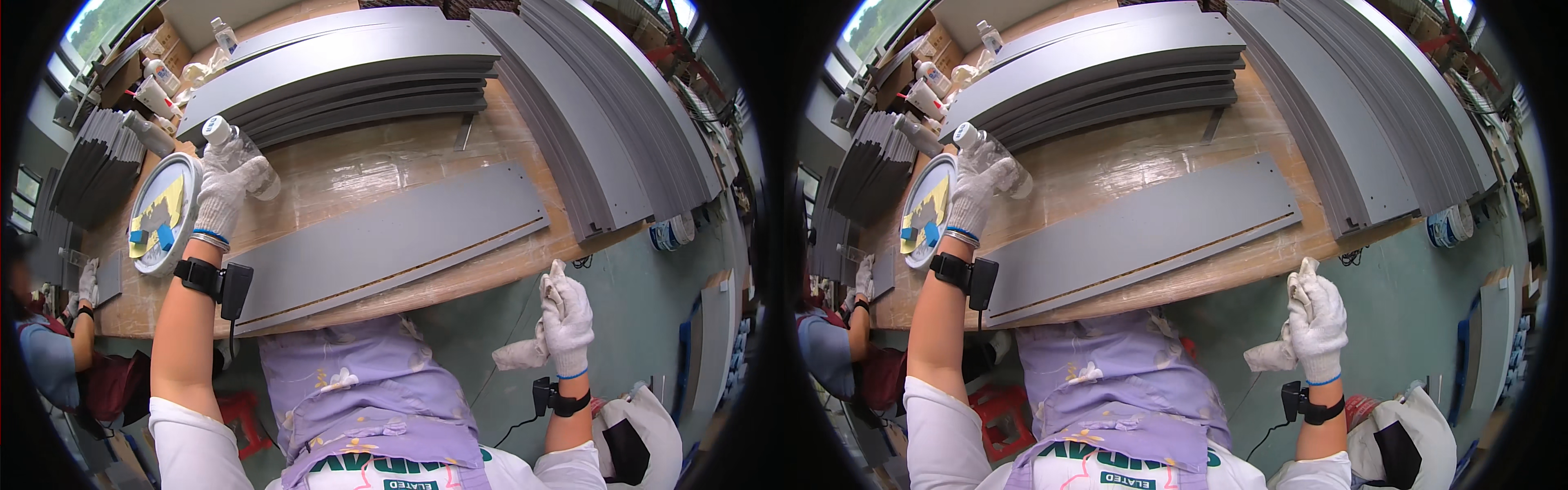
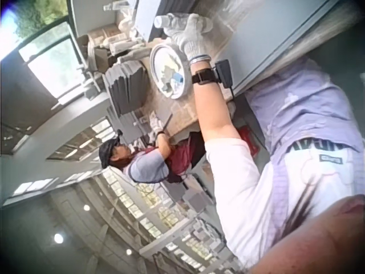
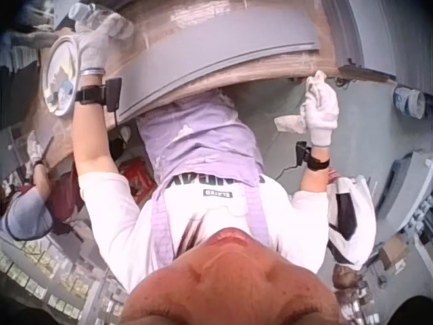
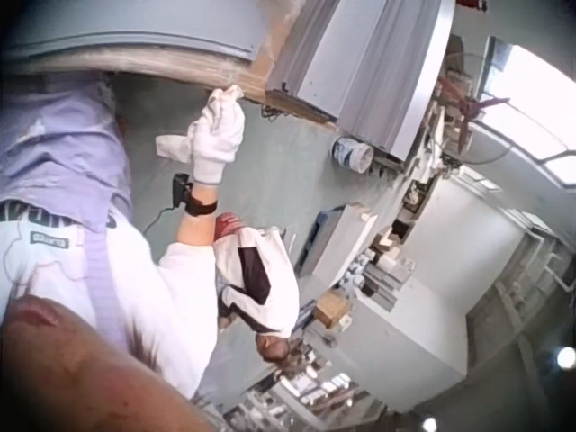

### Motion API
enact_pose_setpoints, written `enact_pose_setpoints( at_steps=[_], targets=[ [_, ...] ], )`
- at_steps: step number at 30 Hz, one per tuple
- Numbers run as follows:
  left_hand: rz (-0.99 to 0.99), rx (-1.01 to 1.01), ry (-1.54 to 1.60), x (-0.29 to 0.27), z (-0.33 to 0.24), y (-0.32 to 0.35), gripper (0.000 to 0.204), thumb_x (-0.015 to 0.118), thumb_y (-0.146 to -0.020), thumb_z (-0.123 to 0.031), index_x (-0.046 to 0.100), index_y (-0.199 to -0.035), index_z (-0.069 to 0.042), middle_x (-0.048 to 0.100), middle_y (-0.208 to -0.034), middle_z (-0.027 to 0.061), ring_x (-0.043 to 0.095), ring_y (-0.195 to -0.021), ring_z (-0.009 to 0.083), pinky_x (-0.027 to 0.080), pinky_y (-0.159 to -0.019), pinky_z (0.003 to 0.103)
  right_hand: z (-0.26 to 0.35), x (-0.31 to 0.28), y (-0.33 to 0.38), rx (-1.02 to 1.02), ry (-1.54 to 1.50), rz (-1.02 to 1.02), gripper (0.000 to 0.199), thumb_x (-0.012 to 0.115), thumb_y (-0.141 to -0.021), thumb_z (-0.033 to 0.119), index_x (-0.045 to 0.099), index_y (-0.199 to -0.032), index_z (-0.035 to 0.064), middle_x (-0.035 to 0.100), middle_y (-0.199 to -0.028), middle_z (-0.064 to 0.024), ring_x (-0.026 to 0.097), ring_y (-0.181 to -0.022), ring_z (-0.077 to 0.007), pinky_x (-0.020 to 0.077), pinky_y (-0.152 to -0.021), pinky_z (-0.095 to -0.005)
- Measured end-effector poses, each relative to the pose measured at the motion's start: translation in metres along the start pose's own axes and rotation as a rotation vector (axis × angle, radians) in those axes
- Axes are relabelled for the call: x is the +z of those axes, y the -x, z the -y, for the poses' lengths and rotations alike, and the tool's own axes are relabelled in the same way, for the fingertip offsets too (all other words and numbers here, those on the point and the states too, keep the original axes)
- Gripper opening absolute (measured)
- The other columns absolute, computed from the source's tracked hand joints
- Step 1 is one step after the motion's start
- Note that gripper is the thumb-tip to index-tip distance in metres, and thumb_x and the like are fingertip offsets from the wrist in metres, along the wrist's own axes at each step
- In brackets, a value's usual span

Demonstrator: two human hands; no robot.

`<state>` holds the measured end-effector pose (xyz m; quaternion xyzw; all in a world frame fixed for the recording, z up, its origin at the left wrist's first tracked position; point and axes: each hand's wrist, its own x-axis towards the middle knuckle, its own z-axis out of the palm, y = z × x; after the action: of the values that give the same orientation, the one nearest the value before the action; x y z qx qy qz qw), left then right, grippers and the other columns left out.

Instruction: The person deburrs the edges of a gray metal panel using a small metal tool, then wipes the surface with a cloth. They apply a liquid from a bottle and continue wiping, followed by sanding the edges with a blue block. The person repeats this sequence on a second panel, stacking the finished pieces on the table.

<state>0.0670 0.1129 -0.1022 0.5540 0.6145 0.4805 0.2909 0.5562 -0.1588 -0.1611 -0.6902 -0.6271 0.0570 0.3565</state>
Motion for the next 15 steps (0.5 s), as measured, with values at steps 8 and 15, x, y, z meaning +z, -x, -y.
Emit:
enact_pose_setpoints(
  at_steps=[8,15],
  targets=[
    [0.261,0.059,-0.243,-0.064,0.038,0.051,0.060,0.068,-0.089,-0.009,0.047,-0.145,-0.003,0.055,-0.139,0.0142,0.051,-0.132,0.0240,0.040,-0.112,0.038,0.023,-0.007,-0.074,-0.047,0.190,0.039,0.032,0.071,-0.085,0.013,0.065,-0.116,0.0066,0.065,-0.108,-0.0158,0.064,-0.100,-0.0359,0.0530,-0.089,-0.0428],
    [0.328,0.134,-0.418,-0.117,0.082,0.116,0.030,0.067,-0.092,-0.011,0.065,-0.119,0.003,0.059,-0.117,0.0118,0.058,-0.111,0.0236,0.046,-0.099,0.033,0.038,0.037,-0.131,0.035,0.592,0.262,0.029,0.065,-0.089,0.021,0.062,-0.113,0.0050,0.061,-0.107,-0.0170,0.062,-0.100,-0.0358,0.0530,-0.088,-0.0450]
  ],
)
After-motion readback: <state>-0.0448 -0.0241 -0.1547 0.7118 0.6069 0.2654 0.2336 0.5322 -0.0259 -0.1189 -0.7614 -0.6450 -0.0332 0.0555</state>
